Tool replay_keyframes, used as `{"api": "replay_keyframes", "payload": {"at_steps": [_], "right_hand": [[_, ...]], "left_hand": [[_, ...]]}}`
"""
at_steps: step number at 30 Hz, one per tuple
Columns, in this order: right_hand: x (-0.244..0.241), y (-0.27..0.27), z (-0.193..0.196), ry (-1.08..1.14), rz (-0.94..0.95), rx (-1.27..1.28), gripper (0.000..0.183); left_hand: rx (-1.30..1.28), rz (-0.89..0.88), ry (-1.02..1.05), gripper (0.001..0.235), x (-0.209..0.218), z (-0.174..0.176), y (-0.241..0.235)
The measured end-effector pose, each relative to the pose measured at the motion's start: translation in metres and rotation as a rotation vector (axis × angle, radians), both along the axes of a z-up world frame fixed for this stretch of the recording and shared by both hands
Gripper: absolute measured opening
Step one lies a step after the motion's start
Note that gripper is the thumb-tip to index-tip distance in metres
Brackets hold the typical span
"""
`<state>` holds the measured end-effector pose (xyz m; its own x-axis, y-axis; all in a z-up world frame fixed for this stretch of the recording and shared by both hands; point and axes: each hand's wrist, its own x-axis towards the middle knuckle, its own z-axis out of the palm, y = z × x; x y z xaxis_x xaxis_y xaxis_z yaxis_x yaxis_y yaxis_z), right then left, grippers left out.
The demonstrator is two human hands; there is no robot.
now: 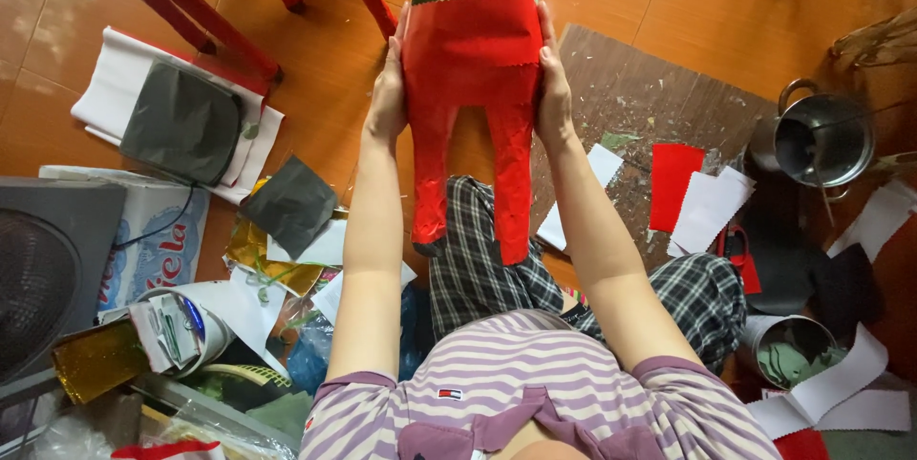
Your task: Making a paper decoration by cutting and gluing colored paper strips onto a bamboo frame.
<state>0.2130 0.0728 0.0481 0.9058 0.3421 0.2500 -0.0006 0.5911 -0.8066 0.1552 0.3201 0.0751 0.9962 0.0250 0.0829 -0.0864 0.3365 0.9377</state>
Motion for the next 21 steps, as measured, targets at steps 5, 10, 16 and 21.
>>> {"api": "replay_keyframes", "payload": {"at_steps": [5, 10, 16, 21], "right_hand": [[0.006, -0.003, -0.015, -0.013, 0.087, 0.13, 0.072], [-0.001, -0.004, 0.002, 0.032, -0.031, 0.048, 0.068], [-0.002, 0.001, -0.002, 0.013, 0.057, 0.092, 0.058], [0.001, 0.004, -0.011, -0.125, -0.003, 0.04, 0.059]], "left_hand": [[-0.015, -0.025, -0.048, 0.061, 0.004, -0.019, 0.006], [-0.195, -0.023, 0.039, 0.073, 0.013, -0.036, 0.011], [-0.155, -0.103, 0.414, 0.104, 0.02, -0.086, 0.03], [-0.126, -0.051, 0.365, 0.099, 0.022, -0.098, 0.031]]}}
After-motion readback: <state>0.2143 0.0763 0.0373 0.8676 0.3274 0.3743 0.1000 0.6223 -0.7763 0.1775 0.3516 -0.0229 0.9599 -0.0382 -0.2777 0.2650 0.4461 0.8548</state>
